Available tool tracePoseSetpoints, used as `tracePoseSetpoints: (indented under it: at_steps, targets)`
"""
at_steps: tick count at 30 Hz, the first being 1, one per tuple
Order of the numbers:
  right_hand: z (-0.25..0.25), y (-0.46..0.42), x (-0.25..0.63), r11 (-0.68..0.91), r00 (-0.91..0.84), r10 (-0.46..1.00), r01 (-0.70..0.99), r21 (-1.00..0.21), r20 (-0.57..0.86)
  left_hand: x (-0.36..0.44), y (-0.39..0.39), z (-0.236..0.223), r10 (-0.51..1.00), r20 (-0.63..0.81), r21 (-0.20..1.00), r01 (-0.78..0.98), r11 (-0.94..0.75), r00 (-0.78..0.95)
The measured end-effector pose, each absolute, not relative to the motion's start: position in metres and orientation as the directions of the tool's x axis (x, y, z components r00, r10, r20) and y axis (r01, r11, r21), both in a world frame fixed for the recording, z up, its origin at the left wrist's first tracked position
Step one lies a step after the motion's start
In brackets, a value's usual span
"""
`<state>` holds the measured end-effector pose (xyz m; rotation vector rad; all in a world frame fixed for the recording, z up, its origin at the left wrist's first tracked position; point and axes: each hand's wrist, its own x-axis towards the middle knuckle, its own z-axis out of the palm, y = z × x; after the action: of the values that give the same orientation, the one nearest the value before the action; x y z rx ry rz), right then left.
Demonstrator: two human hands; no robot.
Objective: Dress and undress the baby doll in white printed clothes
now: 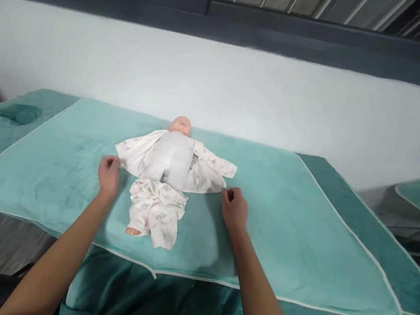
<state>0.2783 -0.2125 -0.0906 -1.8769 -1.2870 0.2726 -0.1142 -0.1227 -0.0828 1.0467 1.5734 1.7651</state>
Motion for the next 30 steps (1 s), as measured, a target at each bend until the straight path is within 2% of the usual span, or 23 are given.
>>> tracePoseSetpoints:
  at_steps: [2, 4, 6, 7, 10, 13, 18, 21, 26, 30]
  targets:
    - [-0.094, -0.219, 0.253, 0.013, 0.305, 0.909, 0.663, -0.748, 0.286, -0.109, -0.133, -0.084, 0.946, 0.189, 0.976, 0.16, -0.15, -0.263]
    - [-0.091, -0.218, 0.222, 0.207, 0.063, 0.953, 0.582, -0.787, 0.297, -0.105, -0.146, -0.08, 0.997, 0.082, 0.977, 0.199, -0.083, 0.014]
    - [-0.085, -0.214, 0.196, 0.329, -0.09, 0.941, 0.46, -0.824, 0.326, -0.104, -0.157, -0.072, 0.986, -0.002, 0.976, 0.213, -0.034, 0.165]
    - [-0.082, -0.212, 0.187, 0.358, -0.113, 0.933, 0.405, -0.841, 0.342, -0.105, -0.162, -0.068, 0.977, -0.016, 0.977, 0.21, -0.029, 0.211]
    - [-0.076, -0.208, 0.179, 0.366, -0.107, 0.931, 0.286, -0.885, 0.35, -0.11, -0.173, -0.057, 0.951, -0.013, 0.98, 0.195, -0.05, 0.308]
    - [-0.074, -0.208, 0.185, 0.339, -0.197, 0.933, 0.206, -0.918, 0.301, -0.117, -0.178, -0.056, 0.923, -0.056, 0.978, 0.205, -0.026, 0.381]
    - [-0.074, -0.211, 0.193, 0.275, -0.361, 0.908, 0.135, -0.952, 0.211, -0.123, -0.177, -0.066, 0.925, -0.161, 0.98, 0.165, 0.109, 0.344]
    - [-0.072, -0.212, 0.194, 0.281, -0.405, 0.893, 0.155, -0.947, 0.199, -0.121, -0.175, -0.063, 0.888, -0.22, 0.965, 0.223, 0.138, 0.404]
    - [-0.071, -0.215, 0.191, 0.292, -0.431, 0.886, 0.233, -0.928, 0.171, -0.12, -0.171, -0.051, 0.811, -0.222, 0.961, 0.262, 0.088, 0.541]
    - [-0.08, -0.219, 0.184, 0.395, -0.313, 0.905, 0.356, -0.847, 0.29, -0.126, -0.165, -0.055, 0.766, -0.237, 0.962, 0.257, 0.097, 0.597]
